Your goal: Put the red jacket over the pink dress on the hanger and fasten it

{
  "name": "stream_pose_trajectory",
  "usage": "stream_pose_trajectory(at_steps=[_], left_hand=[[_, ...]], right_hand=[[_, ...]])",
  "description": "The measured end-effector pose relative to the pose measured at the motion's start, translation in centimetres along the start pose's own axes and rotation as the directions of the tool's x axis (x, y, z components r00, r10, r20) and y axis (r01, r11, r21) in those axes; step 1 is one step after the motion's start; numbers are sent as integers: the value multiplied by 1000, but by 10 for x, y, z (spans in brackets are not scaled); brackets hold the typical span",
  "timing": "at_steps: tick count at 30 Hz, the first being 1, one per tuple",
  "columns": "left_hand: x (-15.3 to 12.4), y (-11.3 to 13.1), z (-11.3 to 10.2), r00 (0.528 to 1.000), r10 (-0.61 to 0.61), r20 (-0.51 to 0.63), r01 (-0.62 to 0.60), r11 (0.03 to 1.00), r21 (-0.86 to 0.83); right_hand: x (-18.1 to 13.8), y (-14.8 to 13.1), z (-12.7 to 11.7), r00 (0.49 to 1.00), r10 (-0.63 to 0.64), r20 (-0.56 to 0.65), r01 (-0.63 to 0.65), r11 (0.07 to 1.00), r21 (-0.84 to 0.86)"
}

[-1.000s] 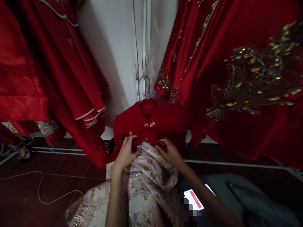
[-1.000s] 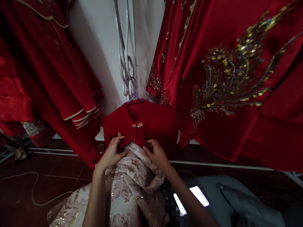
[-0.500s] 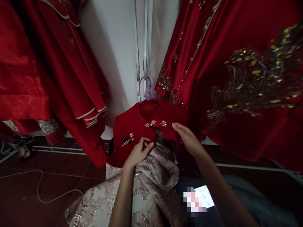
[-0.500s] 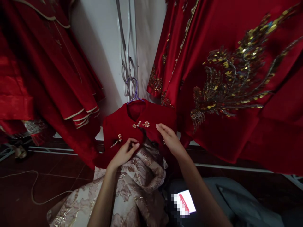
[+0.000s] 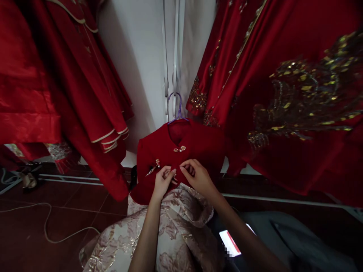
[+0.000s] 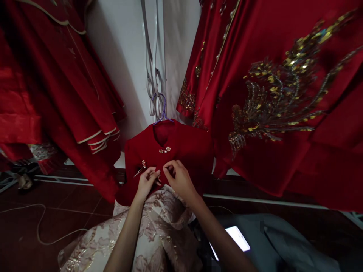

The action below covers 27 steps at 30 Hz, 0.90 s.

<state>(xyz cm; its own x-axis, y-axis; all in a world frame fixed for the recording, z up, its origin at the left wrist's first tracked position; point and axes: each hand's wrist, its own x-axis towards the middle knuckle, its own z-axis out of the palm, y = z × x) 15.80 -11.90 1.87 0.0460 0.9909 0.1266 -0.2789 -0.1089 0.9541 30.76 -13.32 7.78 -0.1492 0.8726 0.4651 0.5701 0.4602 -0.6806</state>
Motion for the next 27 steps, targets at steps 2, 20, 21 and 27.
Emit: stream_pose_trajectory(at_steps=[2, 20, 21, 27], left_hand=[[0, -1, 1, 990, 103, -95, -95, 992, 87], [5, -8, -15, 770, 352, -532, -241, 933, 269], [5, -9, -14, 764, 362, -534, -260, 930, 259], [5, -8, -13, 680, 451, -578, -209, 875, 437]], right_hand=[[1, -10, 8, 1000, -18, -20, 18, 1000, 5], [13, 8, 87, 995, 23, -93, -2, 975, 223], [13, 8, 87, 995, 28, -96, -6, 975, 221], [16, 9, 87, 995, 45, -93, -21, 968, 248]])
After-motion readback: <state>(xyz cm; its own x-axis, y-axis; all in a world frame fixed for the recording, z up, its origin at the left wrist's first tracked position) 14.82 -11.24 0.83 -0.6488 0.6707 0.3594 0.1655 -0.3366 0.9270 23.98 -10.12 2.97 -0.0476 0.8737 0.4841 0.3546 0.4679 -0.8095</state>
